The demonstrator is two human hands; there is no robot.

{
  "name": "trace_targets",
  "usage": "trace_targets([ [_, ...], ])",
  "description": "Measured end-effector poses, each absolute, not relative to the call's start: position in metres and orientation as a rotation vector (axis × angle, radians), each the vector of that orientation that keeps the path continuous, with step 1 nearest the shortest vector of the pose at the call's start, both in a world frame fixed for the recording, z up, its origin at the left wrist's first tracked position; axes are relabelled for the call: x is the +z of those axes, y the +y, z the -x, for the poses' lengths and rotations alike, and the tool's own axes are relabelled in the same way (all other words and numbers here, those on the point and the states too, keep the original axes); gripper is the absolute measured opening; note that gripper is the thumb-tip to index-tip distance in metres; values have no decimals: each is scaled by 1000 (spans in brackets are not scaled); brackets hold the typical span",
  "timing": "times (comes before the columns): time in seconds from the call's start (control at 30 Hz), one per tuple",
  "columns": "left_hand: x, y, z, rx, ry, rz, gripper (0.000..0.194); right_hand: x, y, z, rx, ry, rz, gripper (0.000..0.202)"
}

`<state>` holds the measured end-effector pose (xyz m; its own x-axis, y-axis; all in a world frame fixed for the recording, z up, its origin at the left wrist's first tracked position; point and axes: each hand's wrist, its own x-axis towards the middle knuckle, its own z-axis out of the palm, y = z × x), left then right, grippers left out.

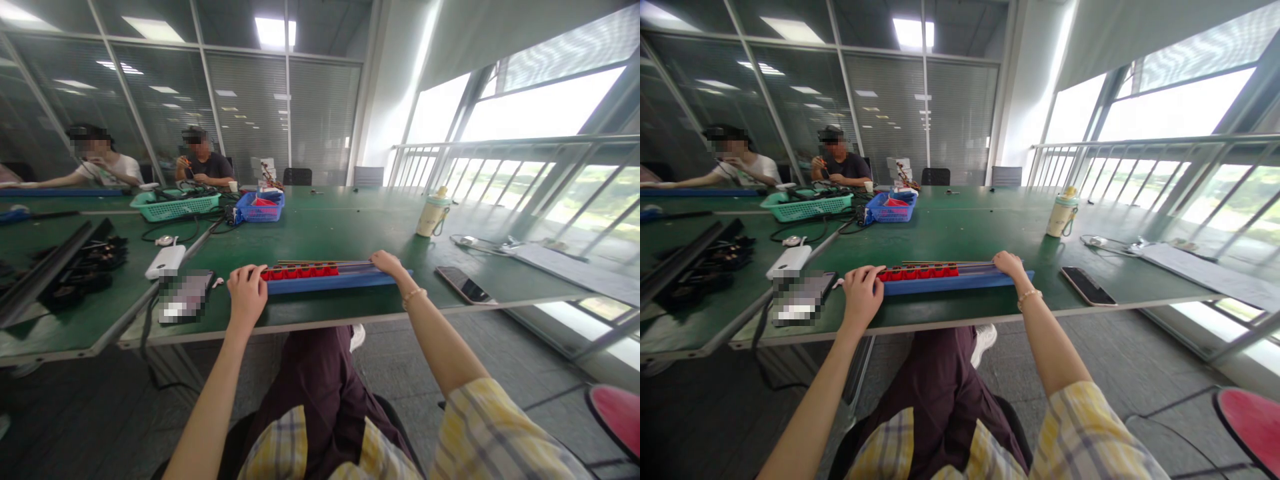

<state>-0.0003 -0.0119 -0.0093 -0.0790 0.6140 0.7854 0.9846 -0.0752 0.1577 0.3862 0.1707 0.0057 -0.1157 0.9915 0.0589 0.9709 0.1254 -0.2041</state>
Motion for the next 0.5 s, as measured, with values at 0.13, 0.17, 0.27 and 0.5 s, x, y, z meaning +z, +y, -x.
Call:
trace_targets([
  [0.13, -9, -12, 0, -1025, -1715, 1723, 35, 3, 173, -386, 130, -2241, 1963, 38],
  [0.17, -9, -12, 0, -1026, -1715, 1723, 35, 2, 174, -387, 121, -2250, 1963, 39],
  [0.27, -9, -13, 1, -1026, -1719, 1725, 35, 0, 177, -387, 97, -2279, 1962, 43],
  [0.5, -8, -13, 0, -1028, -1728, 1728, 35, -4, 182, -389, 70, -2305, 1977, 44],
])
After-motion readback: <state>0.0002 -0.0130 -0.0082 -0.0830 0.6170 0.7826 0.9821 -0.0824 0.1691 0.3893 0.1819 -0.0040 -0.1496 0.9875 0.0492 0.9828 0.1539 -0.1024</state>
